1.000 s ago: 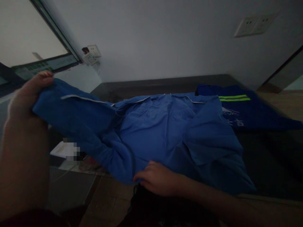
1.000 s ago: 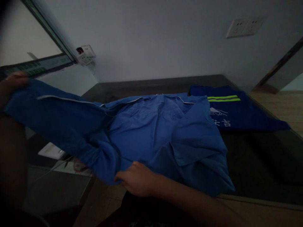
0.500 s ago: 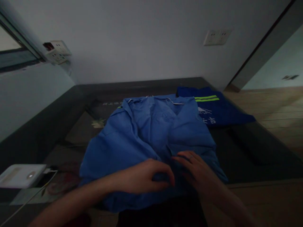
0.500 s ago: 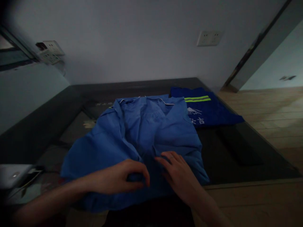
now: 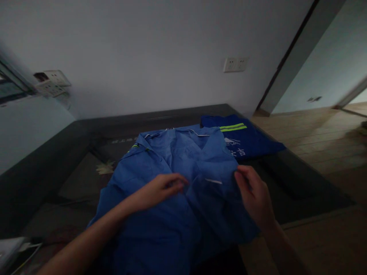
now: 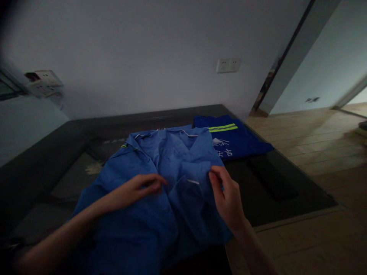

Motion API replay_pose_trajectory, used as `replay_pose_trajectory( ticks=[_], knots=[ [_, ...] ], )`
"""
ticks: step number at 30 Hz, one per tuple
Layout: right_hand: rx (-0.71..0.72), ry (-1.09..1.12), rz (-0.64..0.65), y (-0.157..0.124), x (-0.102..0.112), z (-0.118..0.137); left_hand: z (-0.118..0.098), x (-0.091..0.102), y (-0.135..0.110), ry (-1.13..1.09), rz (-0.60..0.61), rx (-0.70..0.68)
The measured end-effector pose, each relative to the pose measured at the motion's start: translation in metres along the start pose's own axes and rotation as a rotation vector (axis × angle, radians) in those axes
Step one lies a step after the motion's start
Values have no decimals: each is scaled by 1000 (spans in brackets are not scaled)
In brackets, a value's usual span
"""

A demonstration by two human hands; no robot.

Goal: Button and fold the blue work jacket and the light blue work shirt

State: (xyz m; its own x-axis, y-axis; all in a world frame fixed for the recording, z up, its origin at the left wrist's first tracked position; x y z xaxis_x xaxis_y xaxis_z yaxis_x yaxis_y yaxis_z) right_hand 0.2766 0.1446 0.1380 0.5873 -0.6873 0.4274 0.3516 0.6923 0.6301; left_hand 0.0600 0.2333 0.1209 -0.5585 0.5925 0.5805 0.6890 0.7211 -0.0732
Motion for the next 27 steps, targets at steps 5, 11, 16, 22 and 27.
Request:
replay_pose_trajectory(
  ticks=[5,11,16,22,27],
  knots=[
    [148,208,530,-32,-26,71,32,48,83,116,-441,-47],
    [218,143,1051,-101,-72,87,70,12,162,-124,-386,226],
    [167,1,1177,-115,-75,60,81,21,184,-97,-552,218],
    [70,4,1264,-126,-68,36,87,35,169,24,-577,113],
    [-9,156,1237,-104,-49,39,91,77,132,122,-606,64]
  ],
)
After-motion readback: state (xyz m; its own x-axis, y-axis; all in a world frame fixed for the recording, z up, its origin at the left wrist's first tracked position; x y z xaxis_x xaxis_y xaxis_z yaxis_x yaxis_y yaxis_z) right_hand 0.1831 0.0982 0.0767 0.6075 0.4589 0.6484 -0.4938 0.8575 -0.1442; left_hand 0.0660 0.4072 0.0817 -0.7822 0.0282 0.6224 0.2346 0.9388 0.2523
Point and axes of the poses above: each hand's wrist, its own y-axis towards the middle knuckle, its own x-axis out of the back of the hand, z = x × y, the point moved 7 cm from there along y, towards the middle knuckle, and after that the axes turned 11 degrees about -z, right-handed, at the moved point
